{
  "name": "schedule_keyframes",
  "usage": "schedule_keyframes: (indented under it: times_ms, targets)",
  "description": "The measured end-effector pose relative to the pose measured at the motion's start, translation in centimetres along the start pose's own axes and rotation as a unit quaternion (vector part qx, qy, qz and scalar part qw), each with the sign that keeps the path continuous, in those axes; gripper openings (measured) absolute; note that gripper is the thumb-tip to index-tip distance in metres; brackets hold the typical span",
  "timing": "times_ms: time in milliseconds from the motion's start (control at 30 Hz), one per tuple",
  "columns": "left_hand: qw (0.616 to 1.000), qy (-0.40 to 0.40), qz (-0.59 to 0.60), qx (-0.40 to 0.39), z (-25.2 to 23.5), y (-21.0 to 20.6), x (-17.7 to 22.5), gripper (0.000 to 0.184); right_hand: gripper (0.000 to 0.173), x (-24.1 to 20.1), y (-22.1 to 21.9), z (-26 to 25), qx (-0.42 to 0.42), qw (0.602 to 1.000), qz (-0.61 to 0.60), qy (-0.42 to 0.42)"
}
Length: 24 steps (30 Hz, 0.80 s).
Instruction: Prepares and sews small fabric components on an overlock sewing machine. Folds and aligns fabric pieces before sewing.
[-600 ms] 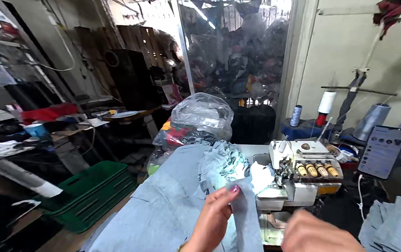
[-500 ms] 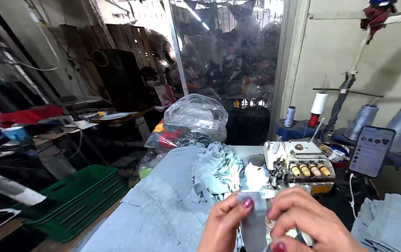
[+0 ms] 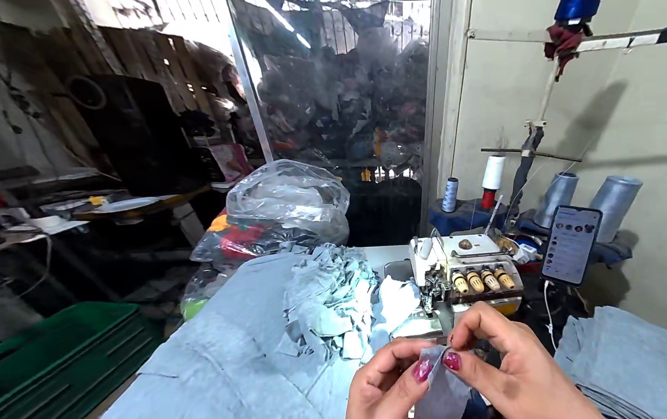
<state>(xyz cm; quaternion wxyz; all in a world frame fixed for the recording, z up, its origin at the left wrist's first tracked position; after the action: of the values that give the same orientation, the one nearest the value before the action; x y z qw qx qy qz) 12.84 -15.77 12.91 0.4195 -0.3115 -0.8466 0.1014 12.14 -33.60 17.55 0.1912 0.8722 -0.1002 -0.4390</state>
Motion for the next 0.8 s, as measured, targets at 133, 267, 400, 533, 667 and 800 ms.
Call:
schedule_keyframes:
  times_ms: [133, 267, 400, 533, 667, 800]
  targets:
    - [0.994, 0.094, 0.043, -0.047, 1.8, 0.7, -1.7, 0.046, 0.012, 1.2, 0.0, -0.6, 0.026, 1.0, -0.012, -0.008]
    - [0.977, 0.197, -0.036, 0.078, 1.4, 2.4, -4.1, 0.032, 0.023, 6.5, 0.1, -0.3, 0.142, 0.986, 0.001, -0.083]
    - [0.938, 0.206, -0.27, 0.067, -1.7, 6.8, -6.7, 0.03, 0.021, 12.6, -3.0, 1.1, 0.17, 0.947, -0.046, -0.27]
    - [0.882, 0.189, -0.431, 0.03, -4.3, 9.8, -8.5, 0.025, 0.02, 14.0, -5.6, 0.2, 0.236, 0.898, -0.134, -0.347]
    - [0.892, 0.175, -0.416, 0.029, -5.5, 11.3, -9.4, 0.026, 0.02, 14.3, -6.7, -0.7, 0.276, 0.888, -0.118, -0.349]
    - [0.906, 0.17, -0.387, 0.036, -5.8, 12.1, -10.0, 0.025, 0.021, 14.8, -7.5, -0.6, 0.309, 0.888, -0.062, -0.336]
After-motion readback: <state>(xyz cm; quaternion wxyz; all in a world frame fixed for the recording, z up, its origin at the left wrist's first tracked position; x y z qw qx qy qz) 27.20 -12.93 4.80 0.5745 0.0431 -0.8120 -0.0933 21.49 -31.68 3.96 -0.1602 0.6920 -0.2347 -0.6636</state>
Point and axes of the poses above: each hand's wrist, its own z-axis away from the middle knuckle, its own y-axis out of the back of the hand, x = y × z, the point moved 1 cm from there along -z, towards the middle knuckle, and after that the axes turned 10 degrees about -y, right-handed, at the moved point
